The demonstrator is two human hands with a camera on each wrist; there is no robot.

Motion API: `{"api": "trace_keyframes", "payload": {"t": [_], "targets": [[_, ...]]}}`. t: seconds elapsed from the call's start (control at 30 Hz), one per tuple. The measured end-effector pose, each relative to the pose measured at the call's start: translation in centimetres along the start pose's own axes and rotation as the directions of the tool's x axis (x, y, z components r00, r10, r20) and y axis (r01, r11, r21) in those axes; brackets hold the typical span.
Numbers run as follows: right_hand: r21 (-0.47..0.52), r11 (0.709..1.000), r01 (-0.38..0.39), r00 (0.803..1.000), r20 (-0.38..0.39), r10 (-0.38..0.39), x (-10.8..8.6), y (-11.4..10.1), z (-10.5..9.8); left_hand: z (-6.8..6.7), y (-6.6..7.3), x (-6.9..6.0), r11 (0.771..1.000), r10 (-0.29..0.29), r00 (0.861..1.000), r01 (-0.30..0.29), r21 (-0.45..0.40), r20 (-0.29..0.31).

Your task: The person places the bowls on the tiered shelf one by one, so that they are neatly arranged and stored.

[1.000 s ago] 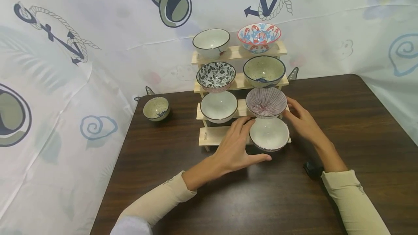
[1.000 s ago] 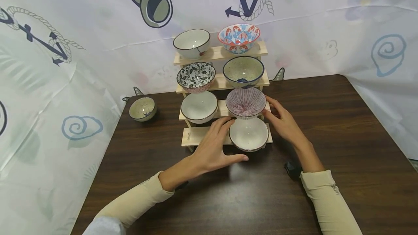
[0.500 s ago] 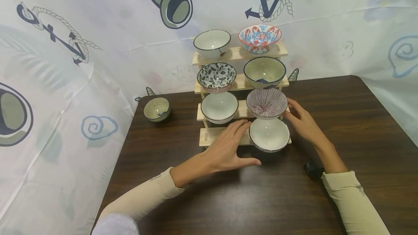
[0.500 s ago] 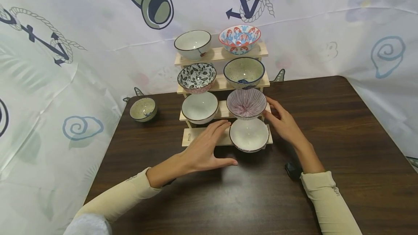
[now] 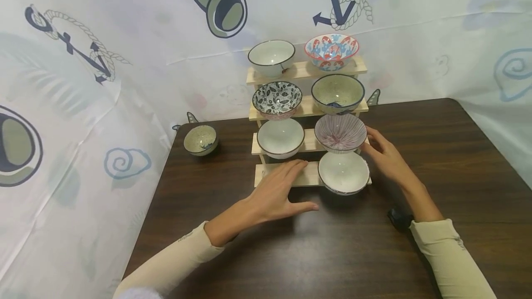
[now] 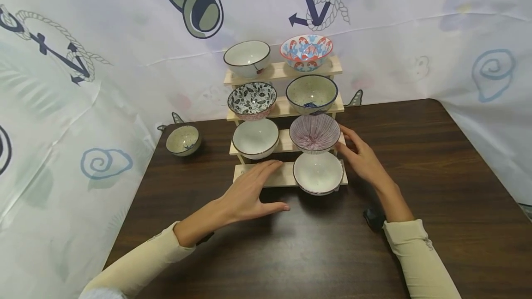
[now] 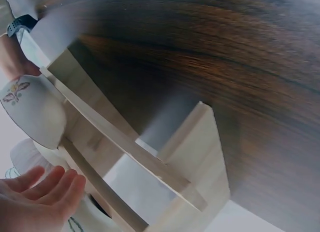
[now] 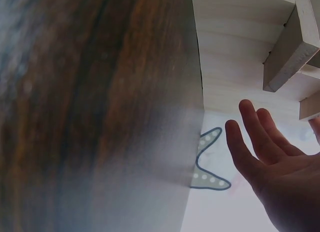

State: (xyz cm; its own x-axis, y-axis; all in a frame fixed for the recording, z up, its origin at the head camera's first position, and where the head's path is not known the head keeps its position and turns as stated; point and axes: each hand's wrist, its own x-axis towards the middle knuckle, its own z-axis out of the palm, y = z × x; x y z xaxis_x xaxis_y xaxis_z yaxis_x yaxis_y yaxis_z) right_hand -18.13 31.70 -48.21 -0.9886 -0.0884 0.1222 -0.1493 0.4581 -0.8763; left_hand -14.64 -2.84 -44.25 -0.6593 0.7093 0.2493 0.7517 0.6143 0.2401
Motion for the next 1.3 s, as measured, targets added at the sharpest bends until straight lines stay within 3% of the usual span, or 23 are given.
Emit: {"api": "trace_keyframes", "payload": {"t": [0.47,0.87,1.1,1.3], "targets": [[0.033,0.999,0.043,0.999,0.023,-0.044,0.9,0.2,1.6,-0.2,-2.5,-3.8,0.996,-0.074,0.991,0.079,0.043,-0.112],[-0.003,1.000,0.000,1.000,0.004,0.000,0.1,0.2,0.4,-0.5,-3.9,-4.3,0.992,-0.102,0.979,0.113,0.056,-0.174],[-0.009,1.000,0.004,1.000,-0.005,-0.004,0.1,0.1,0.1,-1.6,-5.1,-4.5,0.979,-0.178,0.962,0.194,0.062,-0.208],[-0.009,1.000,0.001,1.000,-0.003,-0.001,0.1,0.2,0.0,-2.7,-6.1,-5.0,0.961,-0.254,0.931,0.275,0.044,-0.261]]}}
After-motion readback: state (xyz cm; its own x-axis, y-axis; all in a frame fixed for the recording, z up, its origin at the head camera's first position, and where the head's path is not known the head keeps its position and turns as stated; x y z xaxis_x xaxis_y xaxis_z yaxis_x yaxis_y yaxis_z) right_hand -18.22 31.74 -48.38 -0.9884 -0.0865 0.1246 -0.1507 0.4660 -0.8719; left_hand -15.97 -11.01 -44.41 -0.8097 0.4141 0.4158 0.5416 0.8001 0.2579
